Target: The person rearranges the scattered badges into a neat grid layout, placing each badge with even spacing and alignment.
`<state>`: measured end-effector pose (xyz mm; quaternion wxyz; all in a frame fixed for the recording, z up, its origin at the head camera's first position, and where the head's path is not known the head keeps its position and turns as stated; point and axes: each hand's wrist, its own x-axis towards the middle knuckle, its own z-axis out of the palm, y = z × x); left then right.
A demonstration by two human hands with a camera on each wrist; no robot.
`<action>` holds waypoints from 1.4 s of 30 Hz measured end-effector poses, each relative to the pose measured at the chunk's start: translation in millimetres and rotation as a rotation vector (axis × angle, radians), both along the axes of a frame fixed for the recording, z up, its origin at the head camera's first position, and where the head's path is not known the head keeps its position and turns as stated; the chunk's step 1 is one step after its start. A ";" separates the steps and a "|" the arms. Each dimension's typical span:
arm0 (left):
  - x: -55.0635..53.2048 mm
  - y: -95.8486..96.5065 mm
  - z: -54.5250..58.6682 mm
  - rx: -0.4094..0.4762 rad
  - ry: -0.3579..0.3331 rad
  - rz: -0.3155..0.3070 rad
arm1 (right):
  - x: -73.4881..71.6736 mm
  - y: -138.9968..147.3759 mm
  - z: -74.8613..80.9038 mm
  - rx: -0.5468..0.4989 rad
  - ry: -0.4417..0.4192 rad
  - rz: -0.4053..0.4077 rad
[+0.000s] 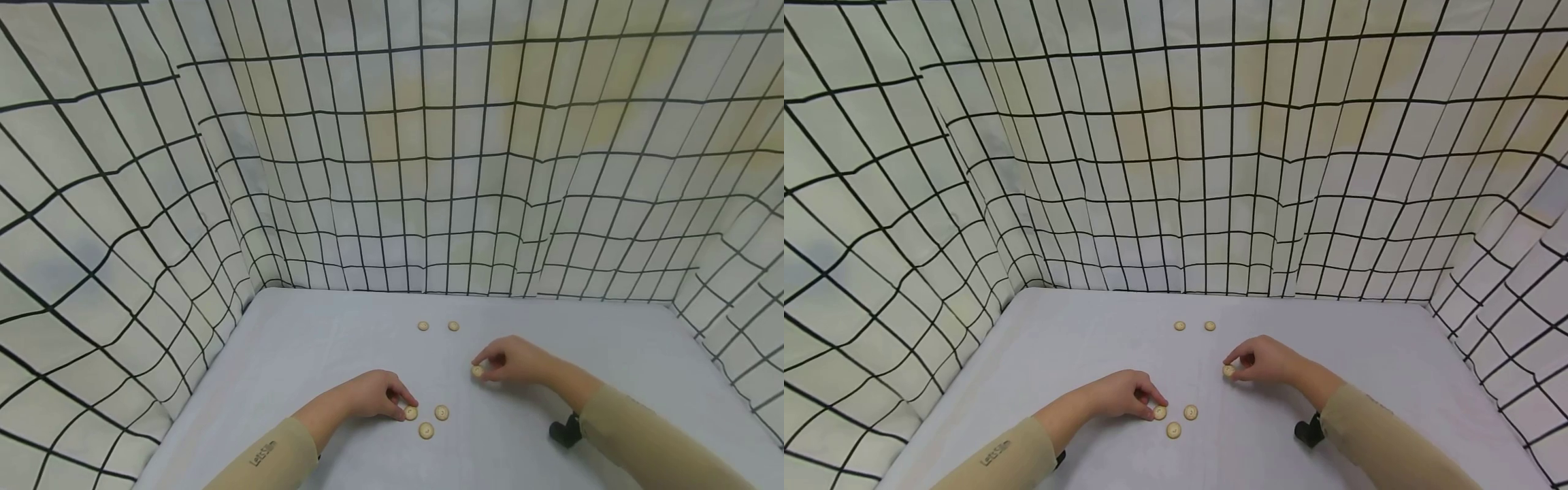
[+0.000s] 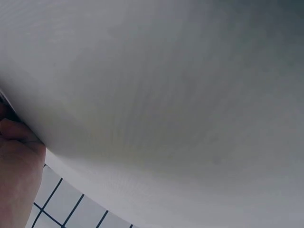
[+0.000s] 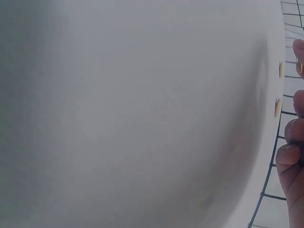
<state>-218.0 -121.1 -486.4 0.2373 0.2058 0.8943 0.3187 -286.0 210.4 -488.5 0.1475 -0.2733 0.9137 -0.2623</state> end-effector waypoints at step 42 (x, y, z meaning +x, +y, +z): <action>0.2 1.2 0.2 -0.017 0.002 0.001 | -66.8 19.4 -9.3 0.012 -0.011 -0.254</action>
